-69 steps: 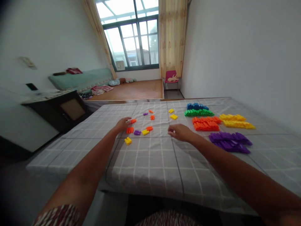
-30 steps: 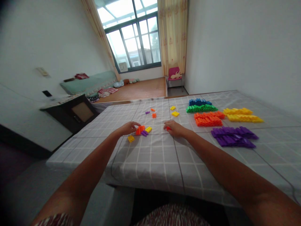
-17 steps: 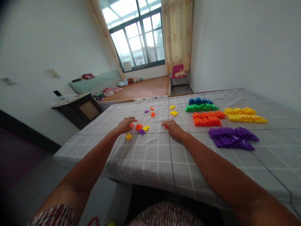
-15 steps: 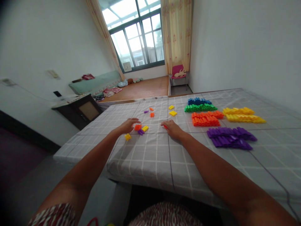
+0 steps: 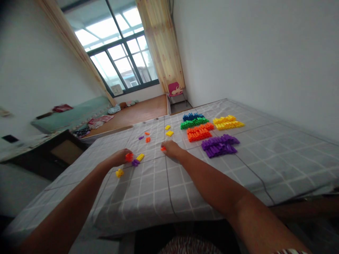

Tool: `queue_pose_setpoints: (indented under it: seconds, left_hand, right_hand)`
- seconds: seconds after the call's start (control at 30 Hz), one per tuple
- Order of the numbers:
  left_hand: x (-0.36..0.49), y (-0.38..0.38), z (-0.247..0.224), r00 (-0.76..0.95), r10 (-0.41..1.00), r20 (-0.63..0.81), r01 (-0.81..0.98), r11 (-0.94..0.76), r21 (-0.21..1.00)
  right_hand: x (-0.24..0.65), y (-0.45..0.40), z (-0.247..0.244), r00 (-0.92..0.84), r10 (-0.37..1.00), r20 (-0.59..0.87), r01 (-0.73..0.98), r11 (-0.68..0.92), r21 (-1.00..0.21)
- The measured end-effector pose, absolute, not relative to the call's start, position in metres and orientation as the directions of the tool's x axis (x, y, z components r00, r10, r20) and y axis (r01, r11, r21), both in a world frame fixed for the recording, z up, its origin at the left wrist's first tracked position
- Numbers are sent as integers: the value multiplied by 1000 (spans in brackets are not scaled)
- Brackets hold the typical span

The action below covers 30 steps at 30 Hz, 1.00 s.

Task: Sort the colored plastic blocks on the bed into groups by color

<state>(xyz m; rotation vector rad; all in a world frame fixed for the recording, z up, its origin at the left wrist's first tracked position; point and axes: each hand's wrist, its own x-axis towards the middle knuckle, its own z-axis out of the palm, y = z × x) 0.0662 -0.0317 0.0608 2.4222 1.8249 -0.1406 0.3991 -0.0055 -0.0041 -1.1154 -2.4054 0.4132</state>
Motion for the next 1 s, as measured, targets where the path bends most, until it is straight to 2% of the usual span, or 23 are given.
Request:
queue_pose_setpoints:
  seconds: [0.1, 0.2, 0.3, 0.4, 0.53, 0.63, 0.73, 0.87, 1.0]
  left_hand:
    - [77, -32, 68, 154, 983, -104, 986, -160, -50]
    - [101, -27, 73, 142, 989, -46, 990, -140, 33]
    - [139, -18, 76, 257, 966, 38, 954, -260, 152]
    - [182, -12, 81, 361, 923, 132, 900, -382, 209]
    - [229, -14, 86, 431, 892, 135, 849, -451, 273]
    - [254, -14, 81, 473, 873, 113, 815, -483, 320]
    - [275, -13, 76, 504, 857, 109, 790, -508, 343]
    - [306, -10, 77, 527, 844, 100, 765, -523, 375]
    - [332, -1, 74, 539, 837, 94, 729, -519, 447]
  right_hand:
    - [398, -7, -1, -535, 792, 295, 657, 609, -443]
    - [399, -5, 19, -511, 778, 365, 639, 628, -445]
    - [418, 3, 59, -452, 790, 415, 644, 610, -461]
    - [472, 15, 96, -396, 806, 441, 673, 581, -458]
    - [577, 29, 105, -309, 906, 289, 791, 413, -451]
    - [636, 36, 84, -200, 974, 111, 868, 228, -440]
    - [655, 41, 61, -130, 991, 22, 891, 127, -437]
    - [649, 45, 47, -92, 994, -53, 911, 63, -407]
    - [646, 47, 45, -136, 990, -47, 934, 112, -340]
